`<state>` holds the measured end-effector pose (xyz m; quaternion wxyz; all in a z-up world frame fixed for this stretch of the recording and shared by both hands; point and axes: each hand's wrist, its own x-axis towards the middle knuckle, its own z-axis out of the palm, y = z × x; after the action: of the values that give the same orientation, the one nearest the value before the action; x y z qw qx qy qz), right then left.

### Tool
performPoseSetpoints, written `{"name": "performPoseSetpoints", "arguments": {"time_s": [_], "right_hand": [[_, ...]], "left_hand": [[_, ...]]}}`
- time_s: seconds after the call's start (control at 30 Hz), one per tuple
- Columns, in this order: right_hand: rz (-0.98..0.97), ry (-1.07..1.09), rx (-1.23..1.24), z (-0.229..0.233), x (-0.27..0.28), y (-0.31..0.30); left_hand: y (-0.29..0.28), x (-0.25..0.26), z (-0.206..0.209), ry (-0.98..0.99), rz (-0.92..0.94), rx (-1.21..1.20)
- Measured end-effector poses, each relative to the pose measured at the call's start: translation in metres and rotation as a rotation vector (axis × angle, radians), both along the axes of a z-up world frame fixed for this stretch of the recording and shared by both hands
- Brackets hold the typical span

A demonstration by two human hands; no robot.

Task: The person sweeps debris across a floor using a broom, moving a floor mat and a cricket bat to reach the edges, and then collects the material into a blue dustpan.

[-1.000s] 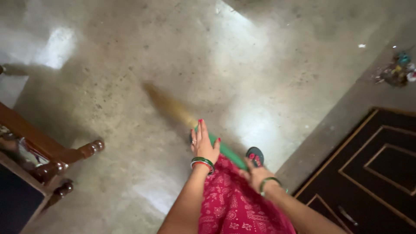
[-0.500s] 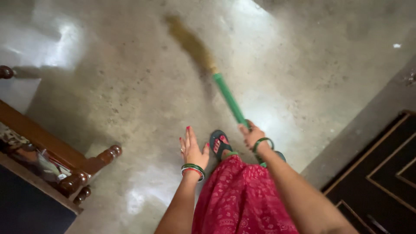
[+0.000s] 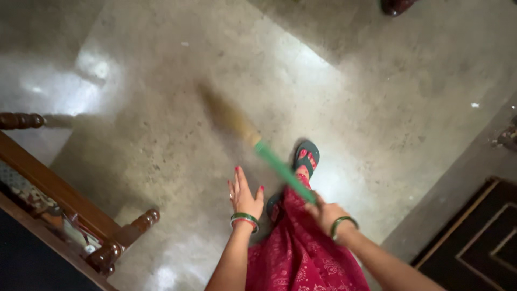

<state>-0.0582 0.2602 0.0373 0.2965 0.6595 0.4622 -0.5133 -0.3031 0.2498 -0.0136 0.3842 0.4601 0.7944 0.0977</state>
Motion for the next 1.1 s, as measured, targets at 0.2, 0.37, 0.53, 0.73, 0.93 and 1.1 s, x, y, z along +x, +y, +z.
{"name": "performPoseSetpoints", "arguments": {"time_s": [0.2,0.37,0.53,0.73,0.93,1.1], "right_hand": [[0.352,0.166,-0.071,-0.022,-0.066,0.054],[0.086,0.19,-0.002,-0.071,-0.051,0.113],[-0.311,0.178,0.227,-0.109,0.006,0.187],[-1.007,0.003,0.191,-0.083,0.074,0.223],[-1.24,-0.199,0.29,-0.041,0.111,0.195],[-0.955,-0.276,0.134,-0.02,0.074,0.17]], "left_hand": [[0.015,-0.01,-0.011,0.06,-0.026,-0.014],[0.07,0.002,-0.017,0.11,-0.074,-0.227],[0.151,0.034,-0.019,0.055,-0.155,-0.237],[0.227,0.085,0.002,-0.011,-0.198,-0.254],[0.273,0.095,0.021,-0.056,-0.222,-0.158],[0.303,0.075,0.012,-0.009,-0.281,-0.116]]}}
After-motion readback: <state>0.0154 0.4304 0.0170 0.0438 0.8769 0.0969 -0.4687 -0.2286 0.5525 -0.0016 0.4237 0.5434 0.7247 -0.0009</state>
